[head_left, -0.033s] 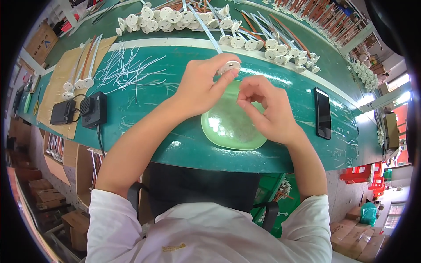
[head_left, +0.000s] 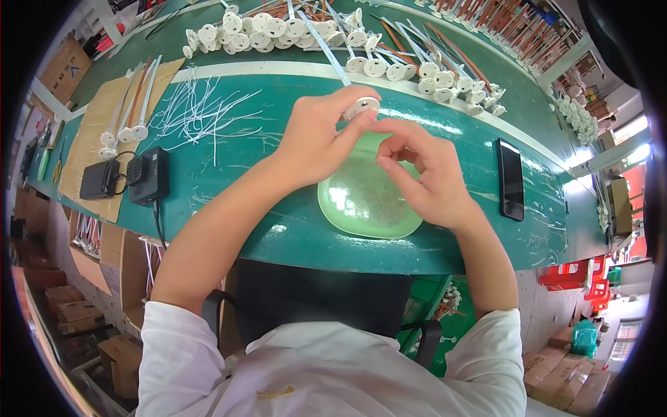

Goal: Assembling lighting fixtures by attaching LED strips to circular plastic bases and bundling them with wire ties.

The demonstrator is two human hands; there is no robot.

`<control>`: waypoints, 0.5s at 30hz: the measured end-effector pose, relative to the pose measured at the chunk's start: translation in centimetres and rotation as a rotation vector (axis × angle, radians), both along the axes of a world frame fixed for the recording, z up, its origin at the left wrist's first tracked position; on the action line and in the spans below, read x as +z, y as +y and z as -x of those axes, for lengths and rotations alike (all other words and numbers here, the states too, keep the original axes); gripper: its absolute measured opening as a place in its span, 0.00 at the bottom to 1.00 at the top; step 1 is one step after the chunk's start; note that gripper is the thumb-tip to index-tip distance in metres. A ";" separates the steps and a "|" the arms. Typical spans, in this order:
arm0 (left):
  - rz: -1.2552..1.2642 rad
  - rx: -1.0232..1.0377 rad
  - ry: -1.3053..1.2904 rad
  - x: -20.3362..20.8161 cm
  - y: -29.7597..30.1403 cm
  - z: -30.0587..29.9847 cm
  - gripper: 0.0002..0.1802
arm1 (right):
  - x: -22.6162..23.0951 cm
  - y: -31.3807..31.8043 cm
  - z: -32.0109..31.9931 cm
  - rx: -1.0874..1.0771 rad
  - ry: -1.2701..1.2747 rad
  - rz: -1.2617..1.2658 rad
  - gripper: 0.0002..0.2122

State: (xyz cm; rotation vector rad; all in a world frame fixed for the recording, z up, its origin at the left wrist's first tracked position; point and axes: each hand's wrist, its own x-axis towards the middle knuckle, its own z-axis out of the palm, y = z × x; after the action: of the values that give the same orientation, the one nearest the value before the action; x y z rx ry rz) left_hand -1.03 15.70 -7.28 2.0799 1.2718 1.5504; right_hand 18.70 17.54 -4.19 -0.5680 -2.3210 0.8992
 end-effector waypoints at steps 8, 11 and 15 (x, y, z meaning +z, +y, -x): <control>-0.040 -0.153 0.094 0.9 -1.1 0.1 0.25 | 0.1 -0.7 -0.3 -0.271 0.320 0.215 0.08; -0.071 -0.314 -0.048 1.3 -1.3 -0.2 0.31 | 0.4 -0.8 -0.4 -0.326 0.457 0.155 0.06; -0.089 -0.349 -0.026 1.4 -1.8 -1.2 0.30 | 0.1 -1.0 -0.7 -0.197 0.556 -0.004 0.07</control>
State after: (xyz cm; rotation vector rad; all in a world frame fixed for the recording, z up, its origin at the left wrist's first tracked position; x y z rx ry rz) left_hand 0.18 13.91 -5.83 2.1838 0.7888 1.4903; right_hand 19.35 16.54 -4.12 -0.4621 -1.7358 0.8311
